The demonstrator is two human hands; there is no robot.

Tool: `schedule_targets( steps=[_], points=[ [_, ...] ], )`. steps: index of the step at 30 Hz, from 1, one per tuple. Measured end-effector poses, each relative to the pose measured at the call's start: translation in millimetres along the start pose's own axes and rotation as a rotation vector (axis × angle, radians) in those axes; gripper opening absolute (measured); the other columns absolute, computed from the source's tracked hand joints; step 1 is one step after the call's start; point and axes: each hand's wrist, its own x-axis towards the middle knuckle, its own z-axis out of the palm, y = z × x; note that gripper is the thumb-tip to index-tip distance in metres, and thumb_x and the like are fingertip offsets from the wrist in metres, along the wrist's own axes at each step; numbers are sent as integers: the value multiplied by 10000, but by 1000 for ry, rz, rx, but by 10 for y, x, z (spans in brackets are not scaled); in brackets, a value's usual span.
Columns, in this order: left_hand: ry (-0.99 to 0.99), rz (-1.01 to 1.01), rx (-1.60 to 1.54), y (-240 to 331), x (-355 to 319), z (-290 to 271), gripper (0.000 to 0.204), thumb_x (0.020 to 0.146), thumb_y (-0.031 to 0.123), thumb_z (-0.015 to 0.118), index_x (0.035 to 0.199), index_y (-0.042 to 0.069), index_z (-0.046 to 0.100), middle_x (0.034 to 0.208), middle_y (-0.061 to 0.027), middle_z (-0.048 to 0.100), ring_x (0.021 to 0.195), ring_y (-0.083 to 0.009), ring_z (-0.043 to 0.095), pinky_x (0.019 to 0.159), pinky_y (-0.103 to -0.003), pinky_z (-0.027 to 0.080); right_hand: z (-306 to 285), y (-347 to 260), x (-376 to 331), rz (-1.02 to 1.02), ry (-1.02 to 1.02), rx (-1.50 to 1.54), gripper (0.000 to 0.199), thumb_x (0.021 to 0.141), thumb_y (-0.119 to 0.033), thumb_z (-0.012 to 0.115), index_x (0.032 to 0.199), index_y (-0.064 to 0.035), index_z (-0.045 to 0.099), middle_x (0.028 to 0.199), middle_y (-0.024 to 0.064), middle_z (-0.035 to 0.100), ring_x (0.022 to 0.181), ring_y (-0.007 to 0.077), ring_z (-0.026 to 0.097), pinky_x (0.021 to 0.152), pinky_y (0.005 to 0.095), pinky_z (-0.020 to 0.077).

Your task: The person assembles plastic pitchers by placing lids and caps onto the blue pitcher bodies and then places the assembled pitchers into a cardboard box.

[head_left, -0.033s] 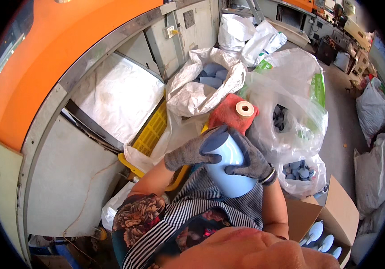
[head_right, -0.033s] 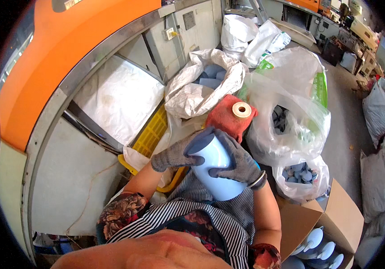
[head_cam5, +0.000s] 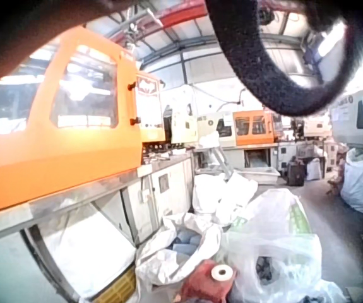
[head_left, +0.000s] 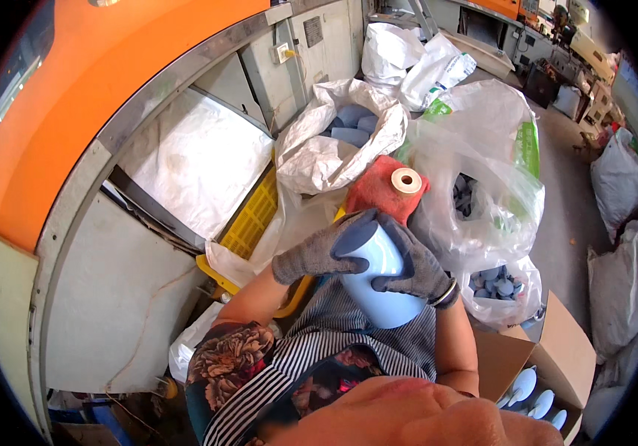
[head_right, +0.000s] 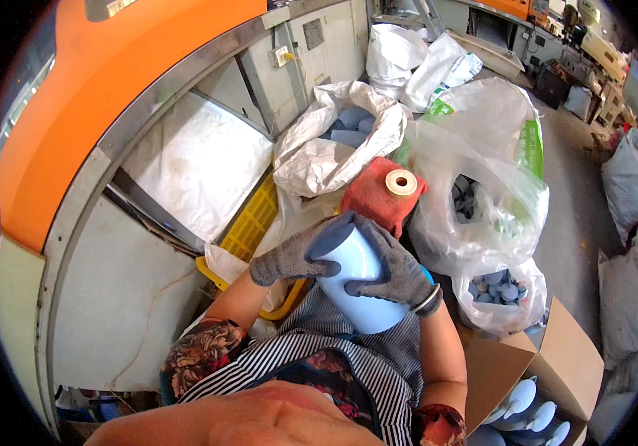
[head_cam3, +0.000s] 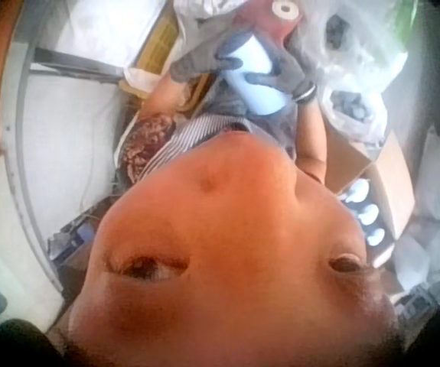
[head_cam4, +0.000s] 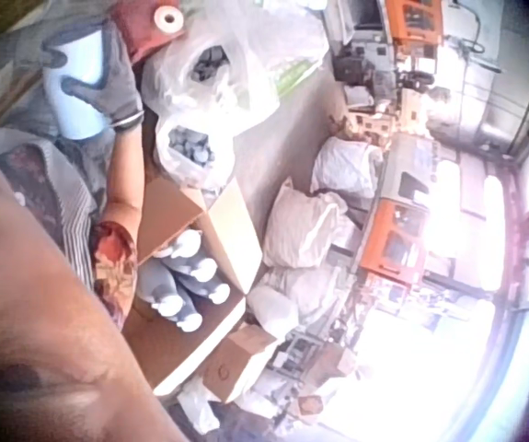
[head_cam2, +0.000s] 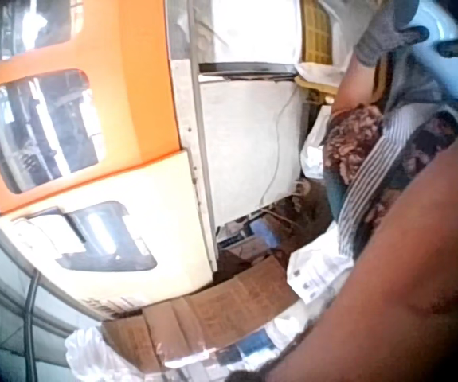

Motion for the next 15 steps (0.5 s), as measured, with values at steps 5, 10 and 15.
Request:
schedule_targets(
  steps=[5,10,15],
  points=[
    [14,-91,-238,-17,237,-165,928,754,301,790,1478,36,274,1477,-114,359,1366,-212,330,1136,-353,245,-79,308,49,29,99,486,947,759,-360,767,1475,-10,256,1498,177,329,1377,305,339,1133,421,259],
    [178,-177,-809,-588,877,-667,576,878,264,670,1367,71,438,1301,-78,498,1202,-198,474,1041,-338,370,-381,969,229,143,340,727,783,868,-359,644,1458,5,280,1496,149,339,1354,258,372,1125,396,266],
    [469,-279,-1084,-1642,1395,-978,397,946,196,586,1313,81,485,1189,-66,556,1090,-177,531,936,-312,450,-546,1611,794,155,434,503,597,853,-271,619,1352,13,455,1394,162,481,1276,294,469,1093,410,318]
  ],
)
